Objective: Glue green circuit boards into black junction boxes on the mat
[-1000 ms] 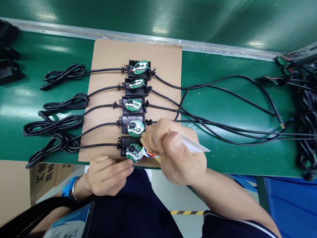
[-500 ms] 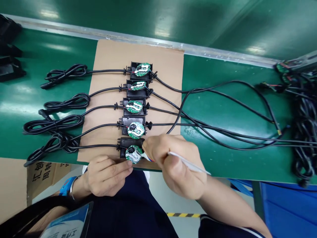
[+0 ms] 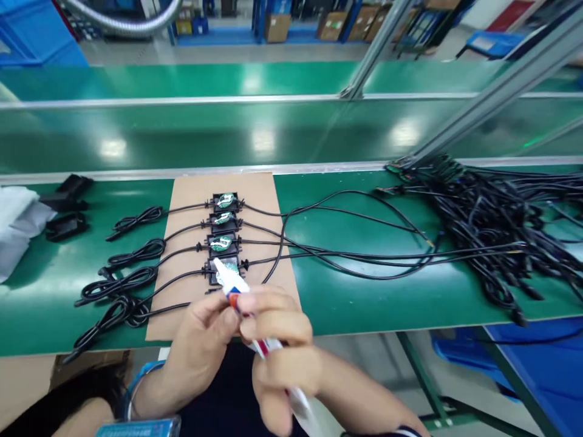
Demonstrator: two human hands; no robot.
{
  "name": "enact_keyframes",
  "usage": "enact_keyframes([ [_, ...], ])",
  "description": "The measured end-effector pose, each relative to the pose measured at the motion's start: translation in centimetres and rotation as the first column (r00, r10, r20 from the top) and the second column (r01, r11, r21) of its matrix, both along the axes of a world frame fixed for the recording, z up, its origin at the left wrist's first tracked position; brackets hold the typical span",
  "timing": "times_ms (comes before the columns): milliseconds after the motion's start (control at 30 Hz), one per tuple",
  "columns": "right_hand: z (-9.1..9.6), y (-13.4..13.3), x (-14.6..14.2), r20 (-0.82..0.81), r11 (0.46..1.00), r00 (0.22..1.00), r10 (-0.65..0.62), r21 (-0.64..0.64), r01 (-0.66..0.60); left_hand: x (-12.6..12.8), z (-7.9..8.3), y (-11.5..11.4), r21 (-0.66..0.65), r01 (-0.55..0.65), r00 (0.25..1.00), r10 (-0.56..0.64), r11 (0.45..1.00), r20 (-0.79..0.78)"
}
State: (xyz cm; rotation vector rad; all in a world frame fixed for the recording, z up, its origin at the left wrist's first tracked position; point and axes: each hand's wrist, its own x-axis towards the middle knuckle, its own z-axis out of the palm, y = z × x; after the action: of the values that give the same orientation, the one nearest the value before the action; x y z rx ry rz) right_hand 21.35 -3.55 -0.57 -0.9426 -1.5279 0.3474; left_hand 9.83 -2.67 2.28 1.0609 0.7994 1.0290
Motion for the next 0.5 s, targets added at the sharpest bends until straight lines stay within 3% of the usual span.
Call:
enact_keyframes([
  [33, -0.1, 0.2, 0.4, -0.041, 0.992, 0.997, -0.063, 0.107, 0.067, 0.5, 0.0, 0.6, -0.061, -0.035, 0.999, 0.037, 0.998, 0.025],
  [100, 0.6, 0.3, 1.7, -0.026, 0.977, 0.993, -0.113, 0.177, 0.116, 1.1, 0.0, 1.7, -0.090, -0.111, 0.994, 0.112, 0.990, 0.002],
  [200, 2.4, 0.2, 3.7, 0.278, 0.985, 0.946, -0.163, 0.091, 0.143, 1.6, 0.3, 3.0, 0.048, -0.168, 0.972, 0.173, 0.985, -0.158],
  [333, 3.2, 2.5, 5.3, 0.495, 0.962, 0.827, -0.267, 0.190, 0.197, 1.7, 0.4, 3.9, 0.275, -0.076, 0.927, 0.169, 0.958, -0.336],
  [367, 3.1, 4.1, 5.9, 0.510, 0.967, 0.822, -0.254, 0.159, 0.200, 1.6, 0.3, 4.0, 0.331, -0.049, 0.912, 0.177, 0.942, -0.369],
  [433, 3.1, 8.7, 8.1, 0.499, 0.968, 0.842, -0.205, -0.023, 0.249, 0.9, 0.3, 4.2, 0.431, -0.008, 0.868, 0.220, 0.902, -0.445],
  [500, 3.2, 14.3, 11.4, 0.426, 0.876, 0.866, -0.261, -0.274, 0.398, -0.4, 0.3, 4.0, 0.510, 0.017, 0.803, 0.292, 0.860, -0.519],
])
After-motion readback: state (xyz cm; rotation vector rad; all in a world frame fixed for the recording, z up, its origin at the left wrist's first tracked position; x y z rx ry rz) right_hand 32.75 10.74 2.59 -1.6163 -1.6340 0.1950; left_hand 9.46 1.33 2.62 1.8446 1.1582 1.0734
